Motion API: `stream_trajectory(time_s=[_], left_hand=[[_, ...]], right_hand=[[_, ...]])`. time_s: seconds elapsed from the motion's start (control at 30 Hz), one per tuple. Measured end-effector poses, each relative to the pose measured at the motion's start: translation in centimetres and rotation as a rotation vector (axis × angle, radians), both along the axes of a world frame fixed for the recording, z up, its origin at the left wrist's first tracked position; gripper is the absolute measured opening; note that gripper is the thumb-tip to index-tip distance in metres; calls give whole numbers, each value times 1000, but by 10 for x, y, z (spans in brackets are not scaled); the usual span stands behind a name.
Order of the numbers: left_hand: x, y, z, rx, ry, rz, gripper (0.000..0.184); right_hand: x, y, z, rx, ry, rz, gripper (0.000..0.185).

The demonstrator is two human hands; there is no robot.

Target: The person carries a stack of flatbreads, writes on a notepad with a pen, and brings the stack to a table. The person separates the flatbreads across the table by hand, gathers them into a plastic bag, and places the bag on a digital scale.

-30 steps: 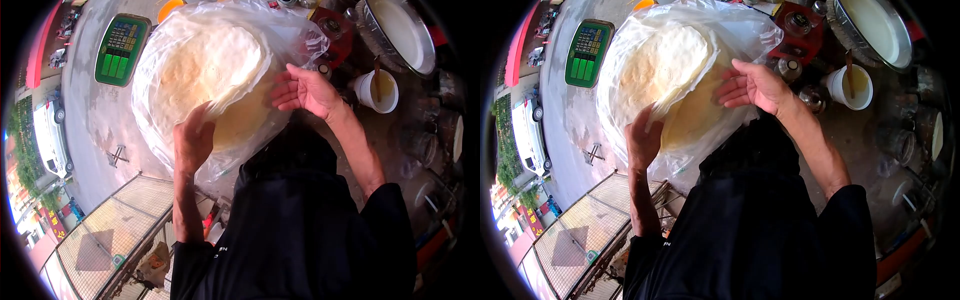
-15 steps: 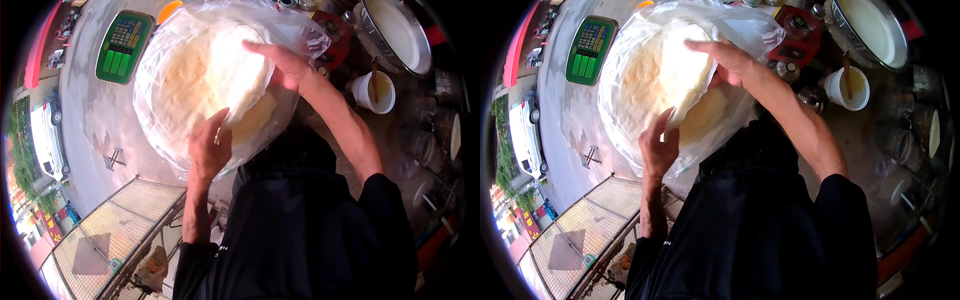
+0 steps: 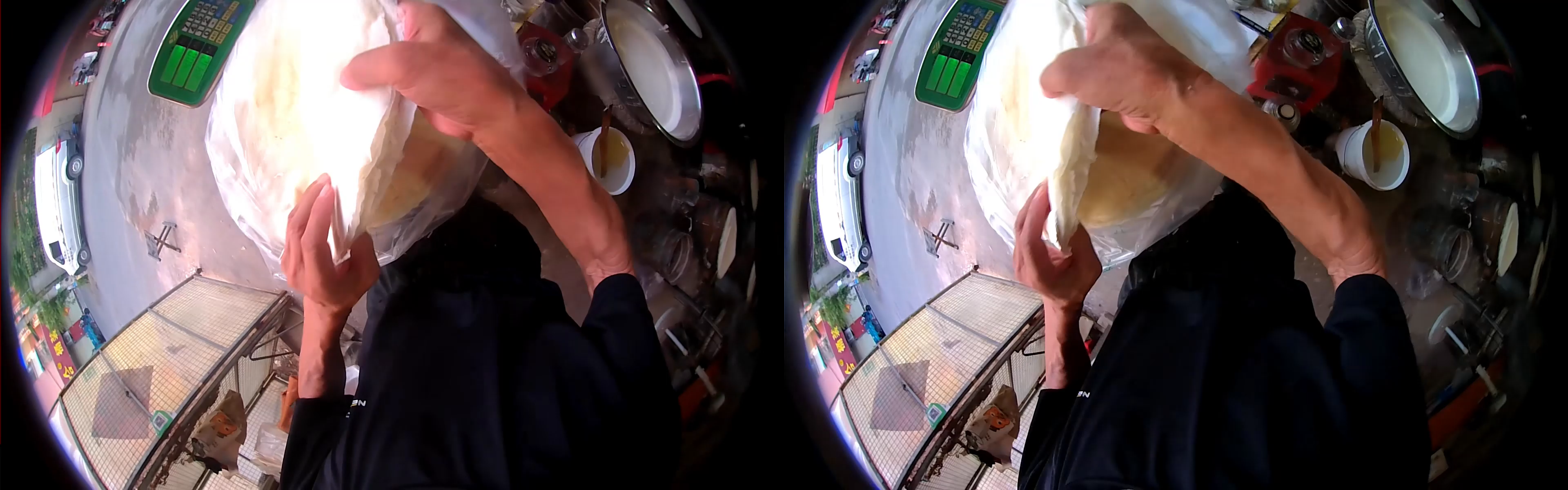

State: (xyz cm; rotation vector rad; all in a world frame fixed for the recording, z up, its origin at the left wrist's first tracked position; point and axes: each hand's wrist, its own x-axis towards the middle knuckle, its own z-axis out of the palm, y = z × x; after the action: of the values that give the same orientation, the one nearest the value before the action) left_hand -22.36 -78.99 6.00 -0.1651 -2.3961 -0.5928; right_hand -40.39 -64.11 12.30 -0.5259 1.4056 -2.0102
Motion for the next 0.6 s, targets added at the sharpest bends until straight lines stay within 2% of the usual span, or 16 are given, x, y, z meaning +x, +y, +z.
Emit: stream_trajectory(time_s=[0.07, 0.13, 0.17, 0.23, 0.37, 0.43, 0.47, 0.6], left_hand=[[4, 6, 13, 36, 96, 13, 47], [14, 11, 35, 112, 167, -116, 52], [20, 11, 43, 146, 206, -201, 57], [32, 18, 59, 208, 212, -222, 59], [44, 19, 57, 217, 316, -148, 48], [46, 13, 55, 230, 245, -150, 42], [45, 11, 56, 263, 198, -147, 34], [24, 20, 42, 295, 105, -214, 31]], right_hand=[[5, 1, 13, 52, 38, -37, 47], [10, -3, 36, 71, 103, 3, 46], [22, 7, 59, 70, 29, -188, 42], [30, 22, 80, 70, 101, -222, 42], [37, 50, 100, 123, 270, -290, 42], [38, 61, 105, 155, 333, -332, 42], [39, 67, 106, 171, 359, -349, 42], [39, 93, 115, 229, 438, -452, 42]])
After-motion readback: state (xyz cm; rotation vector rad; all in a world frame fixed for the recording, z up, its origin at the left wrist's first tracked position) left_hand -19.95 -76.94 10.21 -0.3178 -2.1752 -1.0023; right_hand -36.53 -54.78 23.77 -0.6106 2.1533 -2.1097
